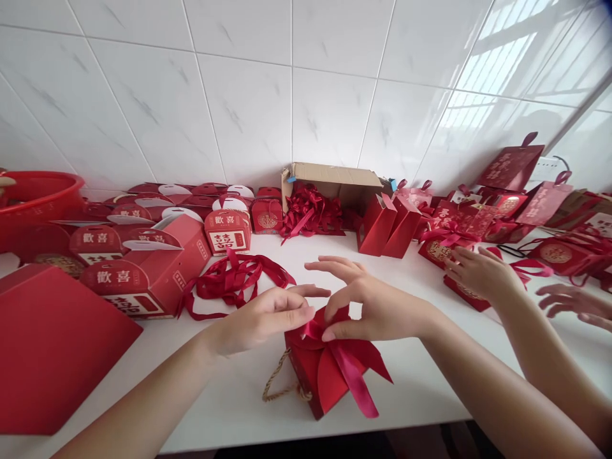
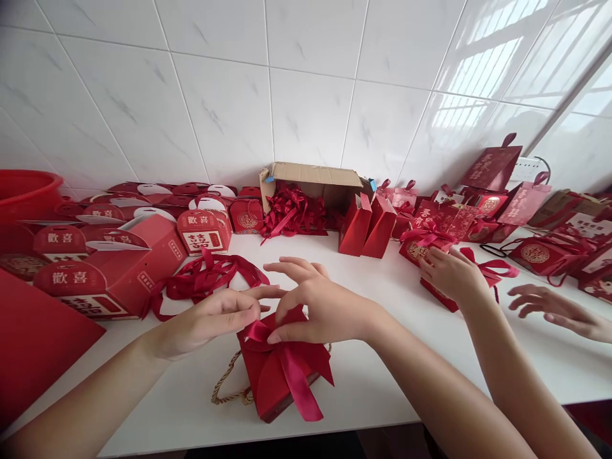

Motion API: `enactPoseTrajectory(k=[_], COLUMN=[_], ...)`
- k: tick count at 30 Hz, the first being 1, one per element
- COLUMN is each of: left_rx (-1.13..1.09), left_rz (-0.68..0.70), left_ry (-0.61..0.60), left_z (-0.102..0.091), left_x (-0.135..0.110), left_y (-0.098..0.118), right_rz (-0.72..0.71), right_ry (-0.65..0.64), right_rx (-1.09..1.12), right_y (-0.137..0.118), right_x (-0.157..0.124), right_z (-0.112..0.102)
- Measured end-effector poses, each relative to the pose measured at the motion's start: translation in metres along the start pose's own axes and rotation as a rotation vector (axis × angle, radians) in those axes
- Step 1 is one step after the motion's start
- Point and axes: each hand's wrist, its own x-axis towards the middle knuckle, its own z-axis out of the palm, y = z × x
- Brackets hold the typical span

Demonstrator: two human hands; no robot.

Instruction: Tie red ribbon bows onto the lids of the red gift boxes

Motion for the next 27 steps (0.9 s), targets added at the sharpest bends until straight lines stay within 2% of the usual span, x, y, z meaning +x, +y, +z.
enactPoseTrajectory(k=[4, 11, 17, 20, 23, 27], left_rx=[0.028, 0.101, 0.157, 0.122, 0.025, -0.062], left_rz=[-0.044, -0.108, -0.140, -0.128, -0.089, -0.072], left_ry=[0.015, 0.134, 0.161, 0.159, 0.147, 0.171], left_z=[0.000, 0.001, 0.001, 0.000, -0.001, -0.002], left_x=[-0.001, -0.001, 0.002, 0.004, 0.005, 0.004], left_y=[0.006, -0.007, -0.015, -0.016, -0.013, -0.012], right_rz=[-0.020, -0.003, -0.001, 0.008, 0.045, 0.023], right_ry=[-0.050, -0.076, -0.062, -0.009, 0.104, 0.169], right_rx=[-0.060, -0.012, 0.008, 0.047, 0.093, 0.000], right_y=[0.000, 0.004, 0.007, 0.011, 0.016, 0.014], right_x=[0.005, 0.004, 0.002, -0.001, -0.006, -0.009], right_z=[0.002, 0.007, 0.009, 0.008, 0.003, -0.006])
